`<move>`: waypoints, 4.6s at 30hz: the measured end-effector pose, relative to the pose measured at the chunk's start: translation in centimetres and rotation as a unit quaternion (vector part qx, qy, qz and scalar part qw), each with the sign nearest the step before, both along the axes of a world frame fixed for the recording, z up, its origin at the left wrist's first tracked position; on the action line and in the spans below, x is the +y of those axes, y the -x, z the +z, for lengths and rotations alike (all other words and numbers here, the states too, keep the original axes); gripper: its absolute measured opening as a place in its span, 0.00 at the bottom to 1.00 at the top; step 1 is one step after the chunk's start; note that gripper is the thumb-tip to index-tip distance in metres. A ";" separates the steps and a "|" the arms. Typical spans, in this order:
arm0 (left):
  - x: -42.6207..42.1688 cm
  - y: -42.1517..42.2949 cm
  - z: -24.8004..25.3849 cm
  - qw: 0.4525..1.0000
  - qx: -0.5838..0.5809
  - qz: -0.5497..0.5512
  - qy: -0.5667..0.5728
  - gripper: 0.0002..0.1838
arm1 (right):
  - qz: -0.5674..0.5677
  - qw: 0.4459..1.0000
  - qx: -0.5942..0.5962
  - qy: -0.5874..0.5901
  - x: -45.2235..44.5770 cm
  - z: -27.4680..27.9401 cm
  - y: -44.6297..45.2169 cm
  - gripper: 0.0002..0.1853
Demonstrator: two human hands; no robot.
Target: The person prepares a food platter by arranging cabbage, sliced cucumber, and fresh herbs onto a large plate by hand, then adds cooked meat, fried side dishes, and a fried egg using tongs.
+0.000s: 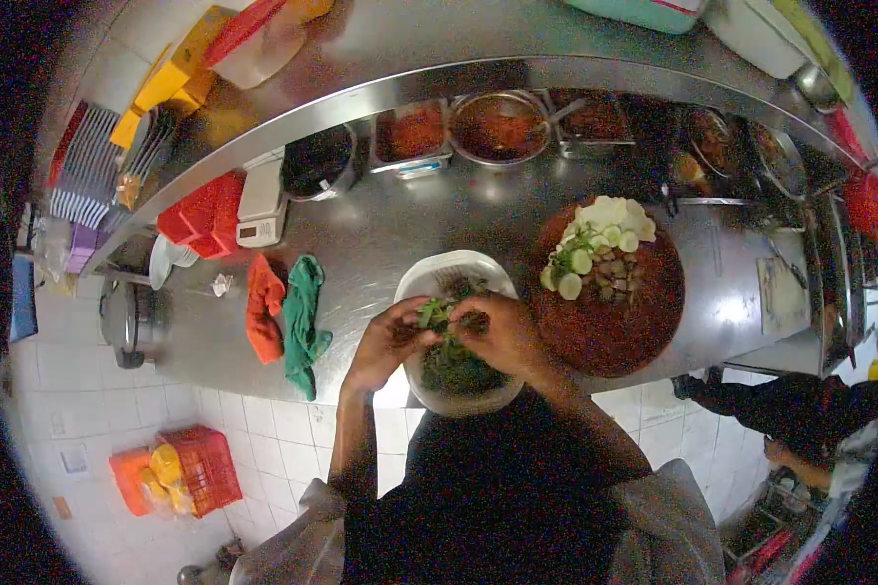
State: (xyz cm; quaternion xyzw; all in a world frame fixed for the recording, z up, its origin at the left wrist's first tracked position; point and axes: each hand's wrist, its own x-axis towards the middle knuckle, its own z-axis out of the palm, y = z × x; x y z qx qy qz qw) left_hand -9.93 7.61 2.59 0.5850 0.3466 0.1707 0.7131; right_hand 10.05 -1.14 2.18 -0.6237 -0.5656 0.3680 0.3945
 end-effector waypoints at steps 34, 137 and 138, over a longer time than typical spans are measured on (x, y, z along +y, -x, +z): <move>-1.3 -3.0 0.2 0.974 0.065 0.046 -0.213 0.25 | -0.068 0.997 -0.013 -0.032 -1.1 -1.0 -0.2 0.11; -1.0 7.0 -0.6 0.933 0.077 0.311 -0.167 0.12 | 0.055 0.930 -0.334 0.144 2.3 -0.3 0.8 0.14; -1.1 6.8 -0.3 0.935 0.083 0.305 -0.164 0.12 | 0.054 0.930 -0.335 0.144 2.2 -0.4 0.7 0.14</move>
